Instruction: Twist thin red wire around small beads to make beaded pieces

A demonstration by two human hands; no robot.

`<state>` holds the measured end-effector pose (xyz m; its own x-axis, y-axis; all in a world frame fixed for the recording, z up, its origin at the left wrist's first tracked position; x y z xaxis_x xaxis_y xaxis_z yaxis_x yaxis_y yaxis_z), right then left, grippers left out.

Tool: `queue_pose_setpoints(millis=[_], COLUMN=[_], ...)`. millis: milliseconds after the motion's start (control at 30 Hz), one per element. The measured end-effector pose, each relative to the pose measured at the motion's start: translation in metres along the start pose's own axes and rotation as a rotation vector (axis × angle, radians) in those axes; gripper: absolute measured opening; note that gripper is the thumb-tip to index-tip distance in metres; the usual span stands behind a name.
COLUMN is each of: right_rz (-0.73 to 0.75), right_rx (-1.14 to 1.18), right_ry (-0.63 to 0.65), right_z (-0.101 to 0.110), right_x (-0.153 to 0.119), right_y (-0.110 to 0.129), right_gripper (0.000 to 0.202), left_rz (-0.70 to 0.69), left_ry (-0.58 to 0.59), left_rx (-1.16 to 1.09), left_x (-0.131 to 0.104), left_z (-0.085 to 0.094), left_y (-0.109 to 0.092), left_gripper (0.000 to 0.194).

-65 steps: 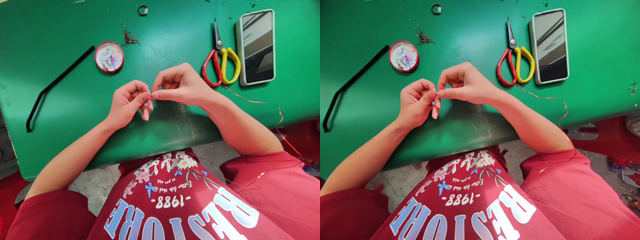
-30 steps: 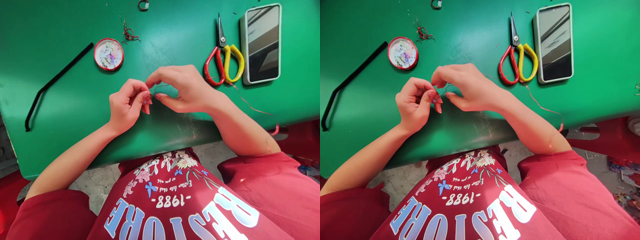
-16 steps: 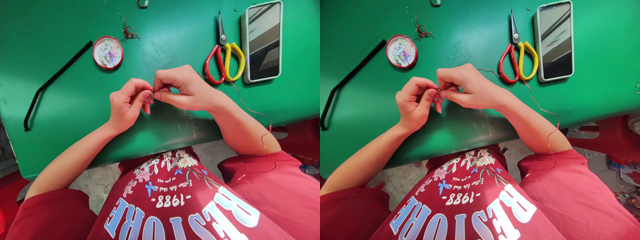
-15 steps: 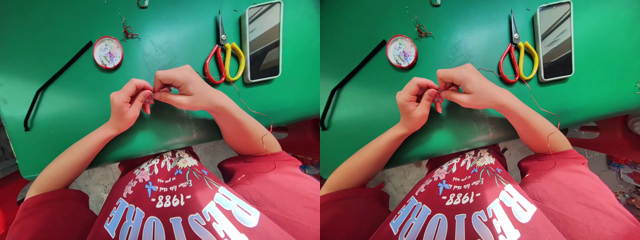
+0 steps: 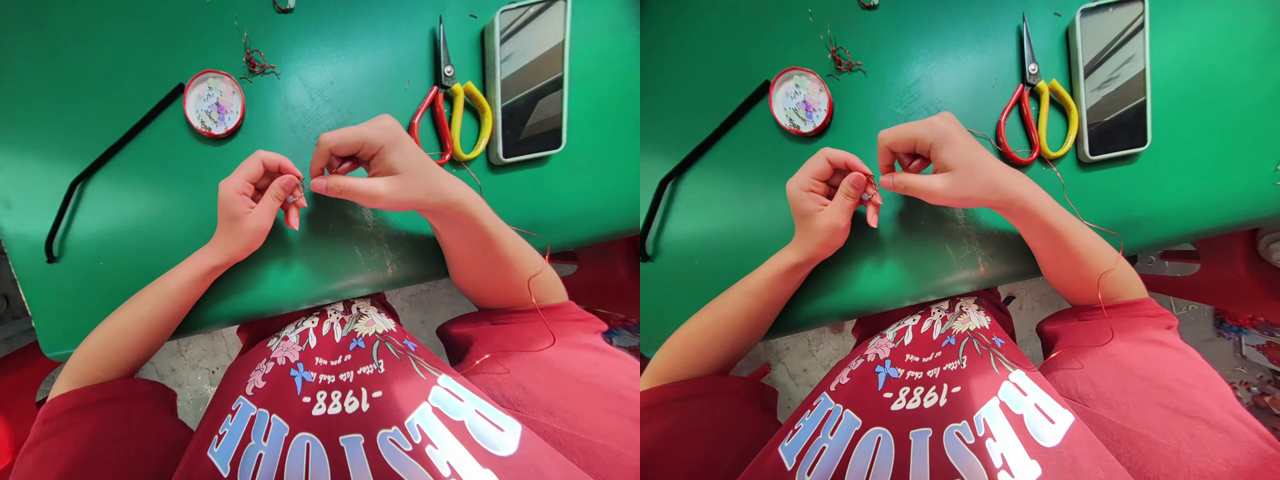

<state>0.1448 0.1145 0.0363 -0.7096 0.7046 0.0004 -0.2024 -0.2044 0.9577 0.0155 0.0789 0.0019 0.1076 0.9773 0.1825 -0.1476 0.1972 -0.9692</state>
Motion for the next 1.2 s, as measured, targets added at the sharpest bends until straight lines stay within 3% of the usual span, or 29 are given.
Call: queue_pose_setpoints(millis=[300, 533, 1033, 1200], right_rz=[0.166, 0.122, 0.075, 0.123], right_rx=[-0.286, -0.380, -0.311, -0.451], right_ry=[0.085, 0.078, 0.137, 0.121], right_z=[-0.009, -0.016, -0.013, -0.014], right_x=[0.000, -0.001, -0.003, 0.002], right_y=[0.008, 0.005, 0.004, 0.000], right_gripper=[0.013, 0.013, 0.021, 0.019], left_rz=[-0.002, -0.009, -0.064, -0.081], left_ry=[0.074, 0.071, -0.012, 0.004], left_rx=[0.005, 0.019, 0.095, 0.102], left_x=[-0.001, -0.001, -0.003, -0.002], left_z=[-0.006, -0.005, -0.001, -0.003], left_y=[-0.002, 0.000, -0.007, -0.005], left_gripper=[0.027, 0.026, 0.026, 0.024])
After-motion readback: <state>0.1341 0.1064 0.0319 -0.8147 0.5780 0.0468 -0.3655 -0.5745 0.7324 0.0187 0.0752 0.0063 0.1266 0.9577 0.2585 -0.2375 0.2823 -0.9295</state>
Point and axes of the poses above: each hand's wrist, its own x-axis towards the middle knuckle, its own z-axis out of the back of the hand, y = z × x, the point moved 8 cm from there along x, towards the middle knuckle, and after that the axes turned 10 degrees about x, right-handed, at the moved point
